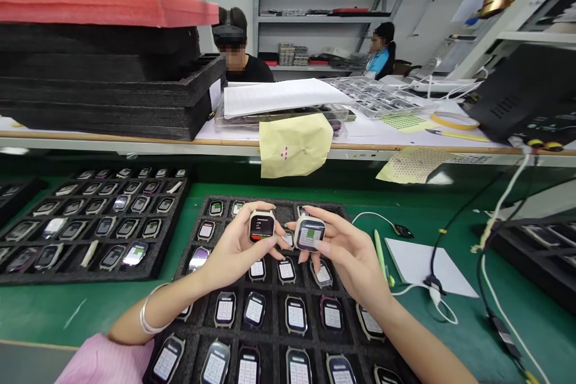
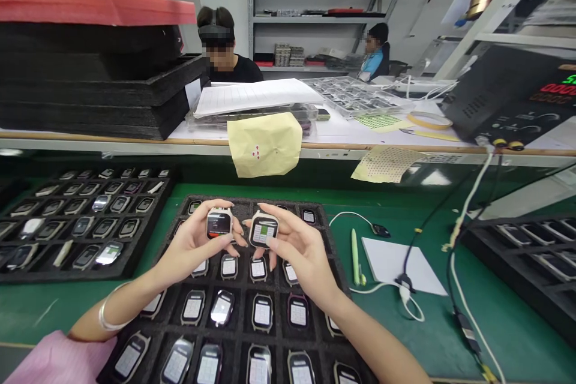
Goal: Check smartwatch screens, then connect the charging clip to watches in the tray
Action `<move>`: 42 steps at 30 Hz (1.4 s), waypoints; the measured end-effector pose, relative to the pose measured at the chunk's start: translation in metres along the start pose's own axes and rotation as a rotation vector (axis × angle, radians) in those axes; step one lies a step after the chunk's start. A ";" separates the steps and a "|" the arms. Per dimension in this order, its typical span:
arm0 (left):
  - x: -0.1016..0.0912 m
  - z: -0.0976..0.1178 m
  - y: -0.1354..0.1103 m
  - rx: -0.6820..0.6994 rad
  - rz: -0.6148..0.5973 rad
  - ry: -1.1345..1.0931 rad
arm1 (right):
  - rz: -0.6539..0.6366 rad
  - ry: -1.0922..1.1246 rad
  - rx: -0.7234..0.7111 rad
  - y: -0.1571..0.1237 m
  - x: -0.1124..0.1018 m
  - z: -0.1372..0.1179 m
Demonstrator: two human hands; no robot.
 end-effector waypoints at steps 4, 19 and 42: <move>0.000 0.001 -0.001 0.004 -0.011 0.013 | 0.111 -0.052 0.008 0.002 -0.010 0.004; -0.005 0.006 0.001 0.041 0.030 0.007 | -0.012 -0.023 0.033 0.001 0.005 0.002; -0.049 -0.059 0.059 0.081 -0.057 0.767 | -0.193 -1.240 -0.189 0.094 -0.054 0.096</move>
Point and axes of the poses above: each hand's wrist, its own y-axis towards the middle knuckle, its own x-axis out of the palm, z = x × y, the point moved 9 cm from there along y, towards the middle knuckle, and after that the axes turned 6 degrees about z, right-handed, at the moved point
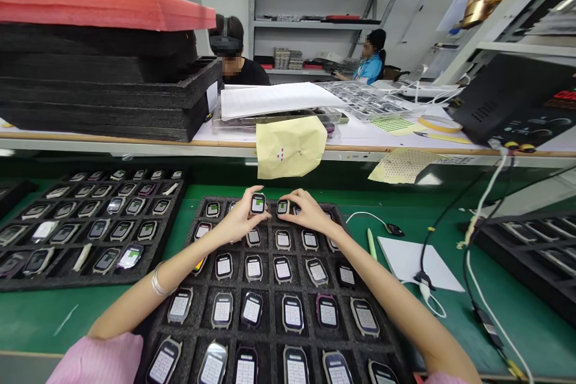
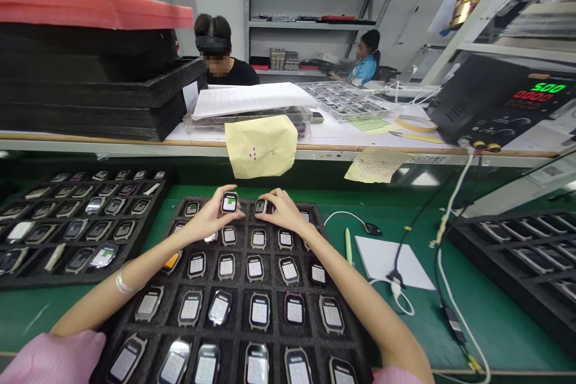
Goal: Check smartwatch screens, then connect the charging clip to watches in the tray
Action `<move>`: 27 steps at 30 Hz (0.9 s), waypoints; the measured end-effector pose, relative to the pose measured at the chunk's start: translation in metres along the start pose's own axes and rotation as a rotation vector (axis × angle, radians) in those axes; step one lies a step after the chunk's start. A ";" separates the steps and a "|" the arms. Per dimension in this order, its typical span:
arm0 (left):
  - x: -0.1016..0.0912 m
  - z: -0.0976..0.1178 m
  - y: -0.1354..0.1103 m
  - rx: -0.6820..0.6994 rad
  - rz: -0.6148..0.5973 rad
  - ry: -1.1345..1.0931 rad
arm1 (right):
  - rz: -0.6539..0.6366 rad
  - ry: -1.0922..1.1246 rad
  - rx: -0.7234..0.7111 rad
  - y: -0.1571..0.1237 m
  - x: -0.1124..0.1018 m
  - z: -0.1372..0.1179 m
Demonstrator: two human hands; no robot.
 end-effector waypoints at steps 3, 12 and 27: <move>0.003 -0.024 0.023 0.040 0.005 0.304 | -0.077 -0.100 -0.020 -0.002 0.014 0.003; 0.018 -0.048 0.030 0.089 -0.161 0.680 | -0.123 -0.263 0.042 -0.036 -0.036 0.033; 0.143 0.002 0.073 0.101 -0.387 0.896 | -0.195 -0.211 0.253 -0.058 -0.038 0.086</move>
Point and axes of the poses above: each hand's wrist, its own y-axis towards the middle knuckle, its own x-axis out of the palm, z = x × y, the point moved 9 cm from there along y, towards the middle knuckle, and after that the axes turned 6 degrees about z, right-handed, at the moved point
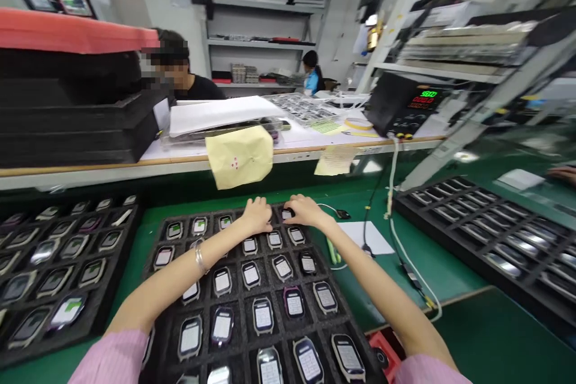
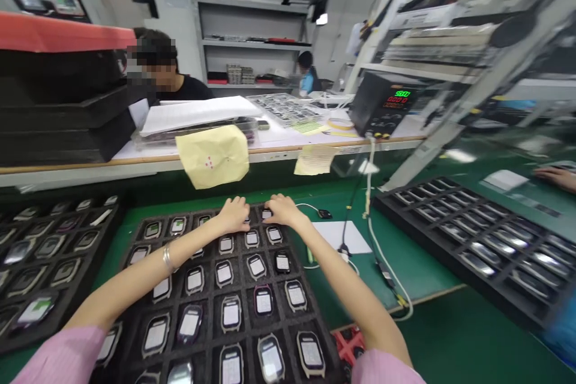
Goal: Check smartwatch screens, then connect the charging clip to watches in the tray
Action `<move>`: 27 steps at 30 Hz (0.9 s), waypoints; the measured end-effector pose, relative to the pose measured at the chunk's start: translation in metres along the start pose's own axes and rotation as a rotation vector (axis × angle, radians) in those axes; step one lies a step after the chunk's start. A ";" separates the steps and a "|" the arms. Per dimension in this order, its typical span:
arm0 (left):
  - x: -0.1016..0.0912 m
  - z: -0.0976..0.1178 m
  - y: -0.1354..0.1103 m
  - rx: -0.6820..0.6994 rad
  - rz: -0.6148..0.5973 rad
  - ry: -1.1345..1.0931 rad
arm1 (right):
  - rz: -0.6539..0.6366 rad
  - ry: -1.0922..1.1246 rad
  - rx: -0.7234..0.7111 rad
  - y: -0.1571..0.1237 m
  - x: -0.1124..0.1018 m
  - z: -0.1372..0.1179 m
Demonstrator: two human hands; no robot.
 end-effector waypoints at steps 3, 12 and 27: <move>0.003 0.005 0.001 -0.010 -0.048 0.014 | 0.039 0.155 0.035 -0.013 -0.009 -0.004; -0.002 -0.013 -0.022 0.097 0.159 -0.680 | 0.371 0.817 0.037 -0.054 -0.066 -0.037; -0.077 -0.031 -0.151 -0.359 0.230 -1.898 | 0.507 1.616 0.007 -0.052 -0.073 -0.113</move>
Point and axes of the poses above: each hand's wrist, its own y-axis towards the middle knuckle, its own x-axis out of the palm, z = x × y, the point moved 9 cm from there along y, towards the middle knuckle, and after that the axes turned 6 degrees about z, right-handed, at the moved point
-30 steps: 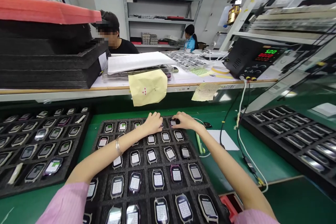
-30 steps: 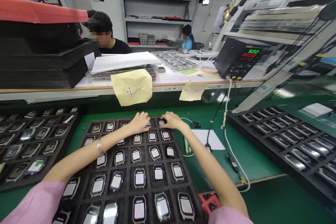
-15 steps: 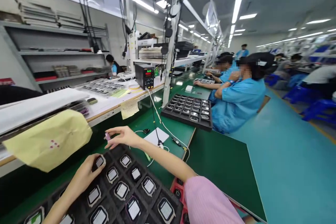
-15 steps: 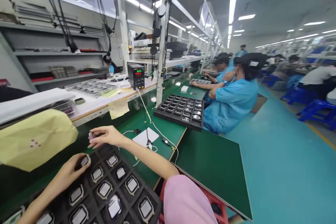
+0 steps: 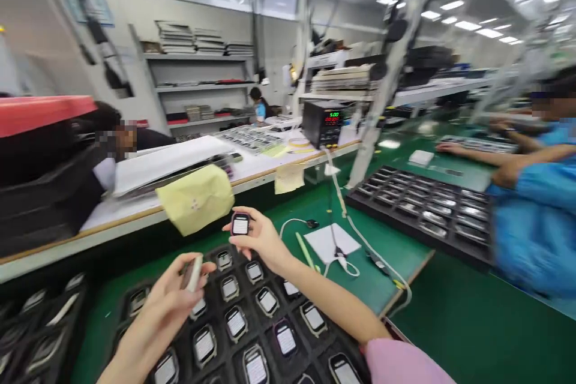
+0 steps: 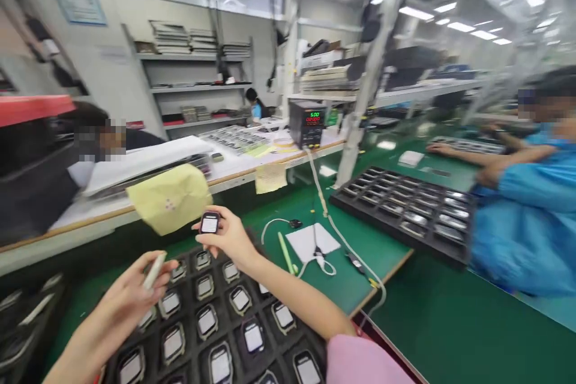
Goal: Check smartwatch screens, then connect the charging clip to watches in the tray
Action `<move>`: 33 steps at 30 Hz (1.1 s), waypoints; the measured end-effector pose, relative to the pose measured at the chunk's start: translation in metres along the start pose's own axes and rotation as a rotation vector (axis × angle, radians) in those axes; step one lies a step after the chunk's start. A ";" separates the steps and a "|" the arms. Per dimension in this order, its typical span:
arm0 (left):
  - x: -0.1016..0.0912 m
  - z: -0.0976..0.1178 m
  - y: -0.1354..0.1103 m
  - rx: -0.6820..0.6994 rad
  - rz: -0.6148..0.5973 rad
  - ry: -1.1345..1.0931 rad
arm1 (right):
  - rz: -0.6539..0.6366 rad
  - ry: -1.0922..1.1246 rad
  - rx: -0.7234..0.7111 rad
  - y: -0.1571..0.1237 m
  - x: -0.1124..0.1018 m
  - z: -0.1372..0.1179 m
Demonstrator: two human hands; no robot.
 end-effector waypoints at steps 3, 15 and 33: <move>0.000 0.006 -0.003 0.053 -0.005 -0.054 | -0.124 0.019 0.078 -0.008 0.020 0.004; 0.016 0.011 -0.007 0.115 -0.147 -0.013 | -0.134 -0.119 0.024 -0.019 0.030 0.002; 0.008 0.030 -0.015 0.259 -0.144 0.052 | -0.249 -0.126 0.066 -0.034 0.040 -0.005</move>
Point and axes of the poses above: each hand's wrist, its own y-axis towards the middle knuckle, its own x-axis out of the palm, z = x × y, the point moved 9 cm from there along y, towards the middle knuckle, and after that the axes turned 6 degrees about z, right-handed, at the moved point
